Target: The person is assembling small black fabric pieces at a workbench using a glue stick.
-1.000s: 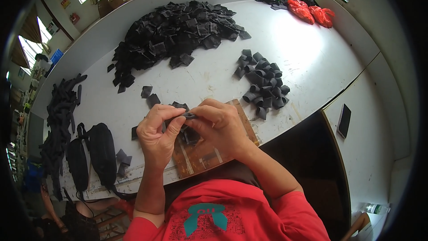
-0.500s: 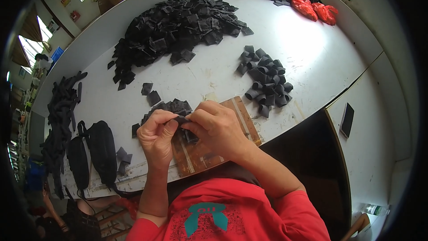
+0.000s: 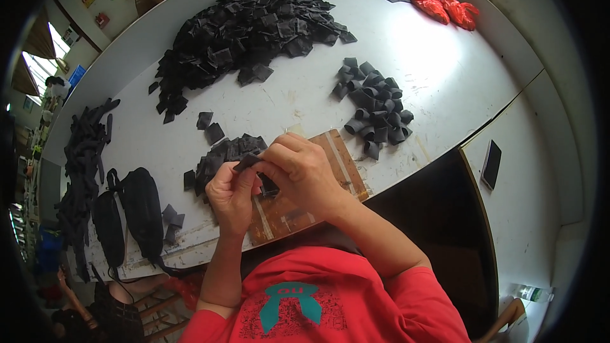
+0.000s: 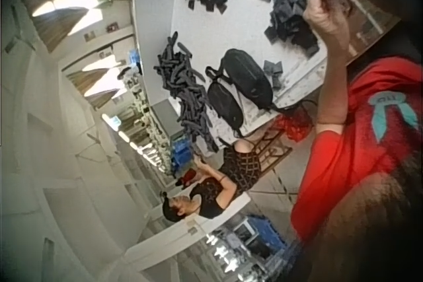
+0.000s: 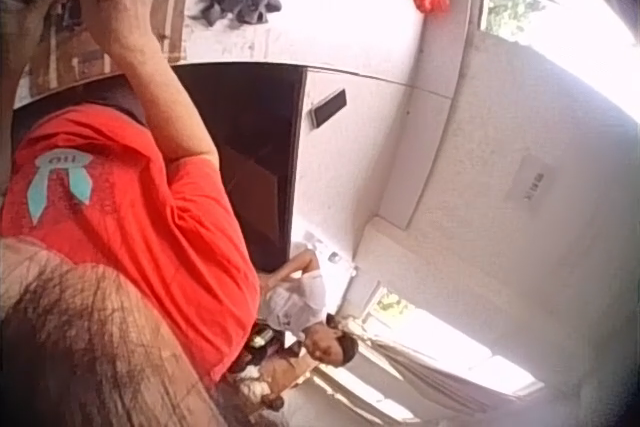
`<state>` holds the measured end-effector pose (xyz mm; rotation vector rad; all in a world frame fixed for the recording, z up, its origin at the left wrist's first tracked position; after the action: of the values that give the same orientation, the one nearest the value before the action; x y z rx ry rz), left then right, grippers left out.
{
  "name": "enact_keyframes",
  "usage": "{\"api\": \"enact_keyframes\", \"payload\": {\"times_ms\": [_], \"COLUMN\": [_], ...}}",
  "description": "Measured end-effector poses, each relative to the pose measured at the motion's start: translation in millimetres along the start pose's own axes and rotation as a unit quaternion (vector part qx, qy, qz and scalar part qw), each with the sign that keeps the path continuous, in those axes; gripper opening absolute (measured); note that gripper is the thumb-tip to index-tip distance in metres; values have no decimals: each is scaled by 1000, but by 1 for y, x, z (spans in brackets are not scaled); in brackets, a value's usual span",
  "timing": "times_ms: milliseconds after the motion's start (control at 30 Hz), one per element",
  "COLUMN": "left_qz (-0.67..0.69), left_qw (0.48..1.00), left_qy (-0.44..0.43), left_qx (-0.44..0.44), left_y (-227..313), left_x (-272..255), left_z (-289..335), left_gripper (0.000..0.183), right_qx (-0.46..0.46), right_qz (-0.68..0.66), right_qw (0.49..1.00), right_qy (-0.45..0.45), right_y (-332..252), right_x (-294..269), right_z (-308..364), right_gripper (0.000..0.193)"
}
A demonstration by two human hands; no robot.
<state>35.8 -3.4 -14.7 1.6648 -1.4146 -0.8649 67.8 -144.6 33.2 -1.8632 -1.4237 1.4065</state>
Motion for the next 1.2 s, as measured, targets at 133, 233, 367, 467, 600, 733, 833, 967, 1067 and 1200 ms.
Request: {"api": "enact_keyframes", "payload": {"times_ms": [133,233,367,467,600,733,833,967,1067,1200], "left_qz": [172,238,105,98,23,-52,-50,-108,-262,-193], "left_qw": [983,969,988,984,982,983,986,978,926,961], "left_qy": [56,64,44,36,27,20,12,-4,-23,9], "left_qx": [3,34,106,143,185,176,158,179,272,200], "left_y": [-3,6,30,44,52,52,51,51,51,15], "left_x": [6,9,11,16,17,11,8,14,21,-5], "left_z": [3,2,1,1,2,6,7,9,16,14], "left_gripper": [16,26,26,21,11,9,8,11,15,8], "right_qx": [37,158,288,347,386,74,89,14,-129,-88], "right_qz": [-50,-222,-461,-546,-554,6,-60,-39,167,125], "right_qw": [997,962,839,760,731,982,989,995,959,970], "right_qy": [35,20,-23,-61,-98,172,102,91,190,188], "right_y": [-3,2,3,4,10,-16,-17,-17,-20,4], "right_x": [-4,-13,-12,1,12,-27,-22,-15,-8,-12], "right_z": [3,10,21,30,42,46,47,43,52,51], "right_gripper": [12,17,26,25,25,15,12,19,25,22]}}
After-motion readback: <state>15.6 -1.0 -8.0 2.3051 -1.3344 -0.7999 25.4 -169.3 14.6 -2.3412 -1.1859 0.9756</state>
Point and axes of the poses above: each hand's wrist, its own z-axis away from the middle knuckle, its own x-axis out of the palm, y = z × x, the point moved 5 cm from there along -z, towards the middle knuckle, and after that the axes turned 15 degrees about x, right-handed, at the moved point
